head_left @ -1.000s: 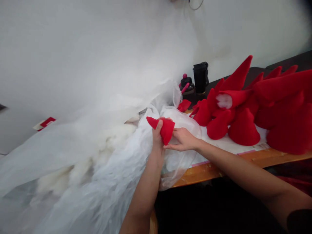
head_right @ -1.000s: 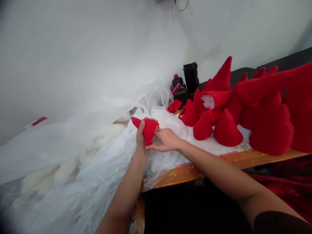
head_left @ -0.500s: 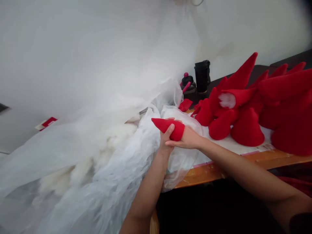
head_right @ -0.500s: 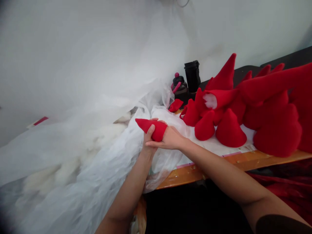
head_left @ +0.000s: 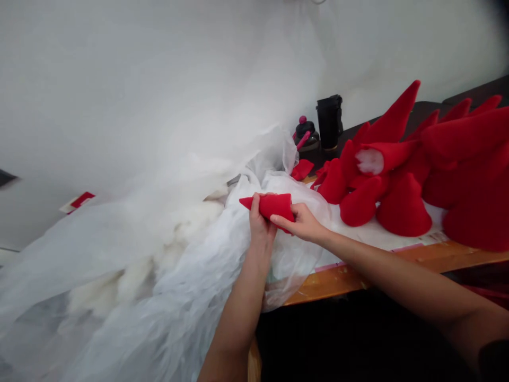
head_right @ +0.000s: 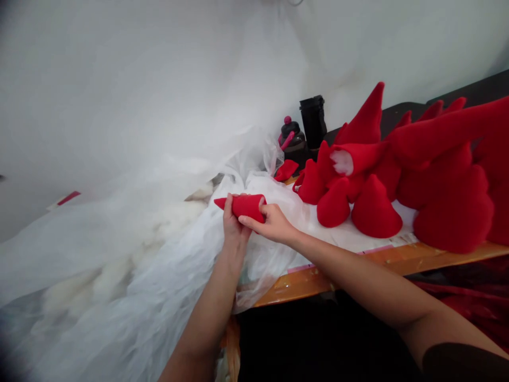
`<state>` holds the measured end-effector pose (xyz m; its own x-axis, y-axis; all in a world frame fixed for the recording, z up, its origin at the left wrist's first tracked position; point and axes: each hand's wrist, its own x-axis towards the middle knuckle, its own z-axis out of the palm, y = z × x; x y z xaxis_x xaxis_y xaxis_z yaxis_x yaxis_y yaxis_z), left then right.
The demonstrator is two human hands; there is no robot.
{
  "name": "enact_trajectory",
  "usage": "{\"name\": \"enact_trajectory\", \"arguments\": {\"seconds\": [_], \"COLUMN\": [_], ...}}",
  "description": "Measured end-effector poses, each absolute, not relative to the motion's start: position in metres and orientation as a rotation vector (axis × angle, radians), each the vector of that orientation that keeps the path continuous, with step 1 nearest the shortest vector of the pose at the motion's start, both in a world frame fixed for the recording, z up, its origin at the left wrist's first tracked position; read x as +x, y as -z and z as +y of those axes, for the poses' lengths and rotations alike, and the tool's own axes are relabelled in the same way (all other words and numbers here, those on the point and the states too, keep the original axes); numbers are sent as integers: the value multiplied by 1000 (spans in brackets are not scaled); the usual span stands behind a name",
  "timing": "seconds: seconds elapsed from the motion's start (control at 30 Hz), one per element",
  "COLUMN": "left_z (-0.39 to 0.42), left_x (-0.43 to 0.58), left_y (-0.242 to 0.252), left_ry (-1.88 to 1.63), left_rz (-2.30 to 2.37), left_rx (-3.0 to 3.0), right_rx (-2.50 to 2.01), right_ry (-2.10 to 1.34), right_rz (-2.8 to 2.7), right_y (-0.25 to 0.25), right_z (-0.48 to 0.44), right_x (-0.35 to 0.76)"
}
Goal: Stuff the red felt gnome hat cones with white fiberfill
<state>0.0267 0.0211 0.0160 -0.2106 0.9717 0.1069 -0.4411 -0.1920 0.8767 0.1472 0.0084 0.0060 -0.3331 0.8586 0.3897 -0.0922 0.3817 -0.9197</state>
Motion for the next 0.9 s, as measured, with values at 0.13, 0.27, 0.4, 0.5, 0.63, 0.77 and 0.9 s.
{"name": "enact_trajectory", "arguments": {"seconds": [0.13,0.27,0.4,0.5,0.63,0.77,0.9], "left_z": [30,27,21,18,16,13,6], "left_x": [19,15,19,24,30,37,40], "left_y": [-19,-22,-27,-27,-21,-19,-19], "left_ry": [-1723,-1690,-1672,-1617,-1585,-1618,-1611], "left_rz": [698,691,645,671,651,730,861], "left_rx": [476,421,458,494,510,586,655], "right_rx": [-606,-549,-489,-483,-455,-477,-430], "right_ry": [-491,-298,-178,-114,-200,-607,-1462], "right_rz": [-1587,-1637,-1826,-1888,-1971,-2051,-1820], "right_y": [-4,0,10,14,13,10,4], "right_z": [8,11,15,17,17,17,14], "right_x": [146,146,142,139,139,144,149]}}
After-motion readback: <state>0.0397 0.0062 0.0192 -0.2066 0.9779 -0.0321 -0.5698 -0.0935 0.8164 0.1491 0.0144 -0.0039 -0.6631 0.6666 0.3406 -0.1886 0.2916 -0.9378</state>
